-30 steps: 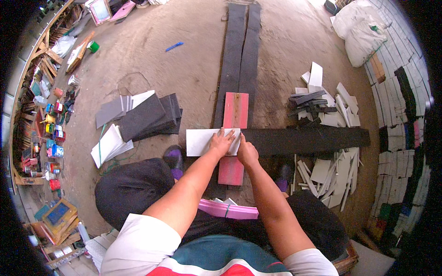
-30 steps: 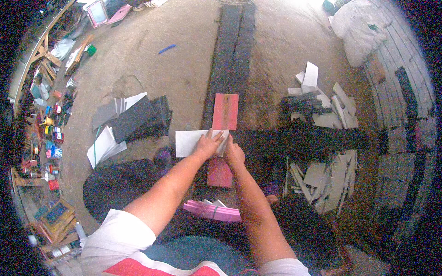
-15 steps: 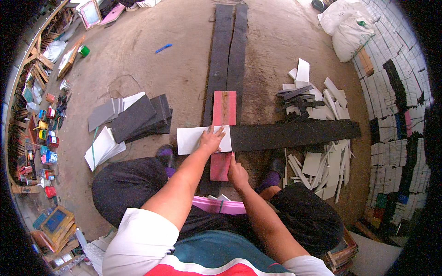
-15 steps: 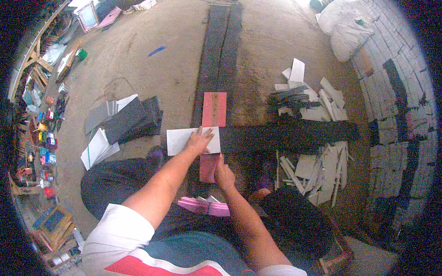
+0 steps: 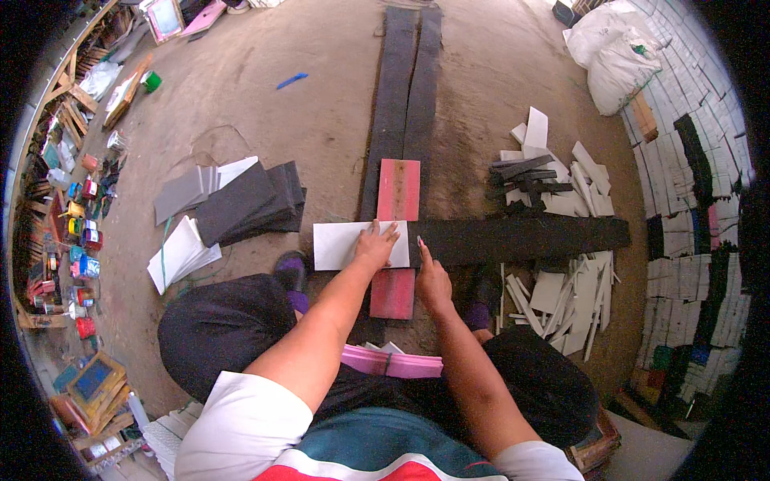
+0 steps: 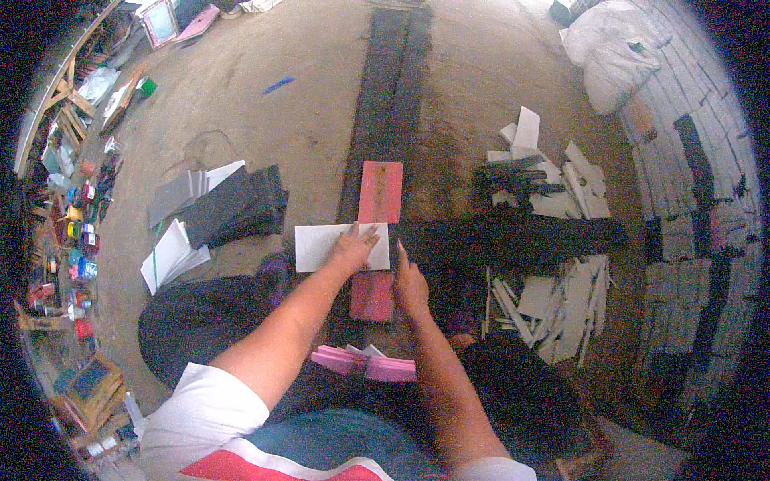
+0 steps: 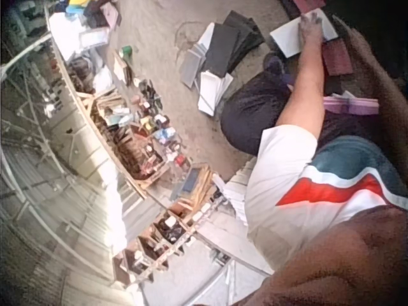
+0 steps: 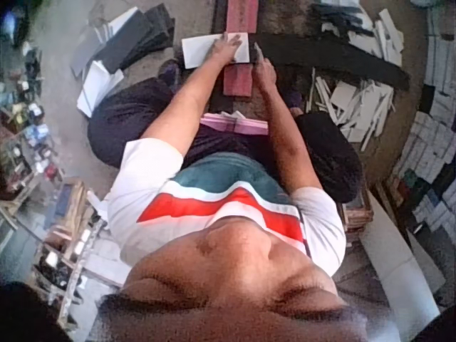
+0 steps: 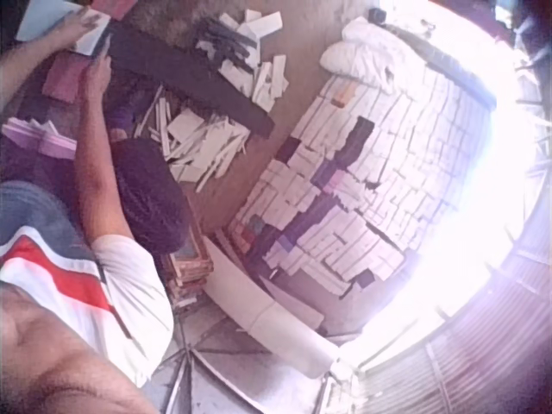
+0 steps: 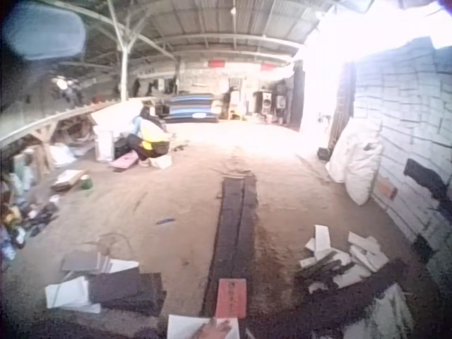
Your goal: The person sits on the floor and repeatedly scores white rectangular sheets using a red utility knife against a pink guide. The person flips each sheet over to score the opposite side, then places the finished pieces into a pile.
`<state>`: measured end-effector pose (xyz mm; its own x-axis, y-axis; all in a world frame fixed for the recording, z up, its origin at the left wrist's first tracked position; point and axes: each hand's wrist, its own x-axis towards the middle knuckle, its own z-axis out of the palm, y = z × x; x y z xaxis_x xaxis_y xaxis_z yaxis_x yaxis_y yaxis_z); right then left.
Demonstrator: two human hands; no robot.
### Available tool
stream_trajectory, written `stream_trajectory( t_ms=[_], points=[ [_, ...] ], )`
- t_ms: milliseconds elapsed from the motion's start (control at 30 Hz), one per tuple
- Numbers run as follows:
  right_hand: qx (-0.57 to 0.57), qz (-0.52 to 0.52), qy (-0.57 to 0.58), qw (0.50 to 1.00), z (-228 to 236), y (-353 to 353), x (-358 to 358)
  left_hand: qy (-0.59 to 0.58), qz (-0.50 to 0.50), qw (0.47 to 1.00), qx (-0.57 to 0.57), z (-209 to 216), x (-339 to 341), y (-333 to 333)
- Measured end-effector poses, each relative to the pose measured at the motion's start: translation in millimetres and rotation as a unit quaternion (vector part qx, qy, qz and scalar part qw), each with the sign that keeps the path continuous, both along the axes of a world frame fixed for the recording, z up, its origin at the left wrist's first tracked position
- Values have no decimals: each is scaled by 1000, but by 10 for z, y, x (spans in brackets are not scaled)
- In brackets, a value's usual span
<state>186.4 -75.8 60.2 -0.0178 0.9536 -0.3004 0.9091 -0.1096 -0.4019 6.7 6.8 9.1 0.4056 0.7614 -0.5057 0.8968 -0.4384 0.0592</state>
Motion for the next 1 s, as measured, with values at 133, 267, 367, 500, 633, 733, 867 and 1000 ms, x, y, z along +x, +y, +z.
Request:
stream_trajectory(
  t_ms=[133,267,367,500,633,733,867,1000],
  points=[
    [-4,-13,12,1000,-76,291,-134,-7,3,1000,15,-121,-30,-9],
    [-17,-13,7,1000,-163,434,-181,-1,-3,1000,5,-6,16,-9],
    [-18,-7,11,1000,-185,473,-222,-32,-16,998,49,-68,-44,-32],
    [-18,-6,14,1000,-215,479,-257,-27,-11,998,55,-161,-52,-32],
    [5,16,-15,1000,-337,469,-227,-31,-7,998,54,-189,-29,-25],
    [7,14,-18,1000,-343,476,-255,-29,-7,998,56,-210,-37,-24],
    [-8,8,-12,1000,-194,498,-327,-37,-4,998,57,-227,-59,-41],
    [-34,2,-14,999,-121,542,-322,-27,-12,998,54,-179,-30,-30]
  ],
)
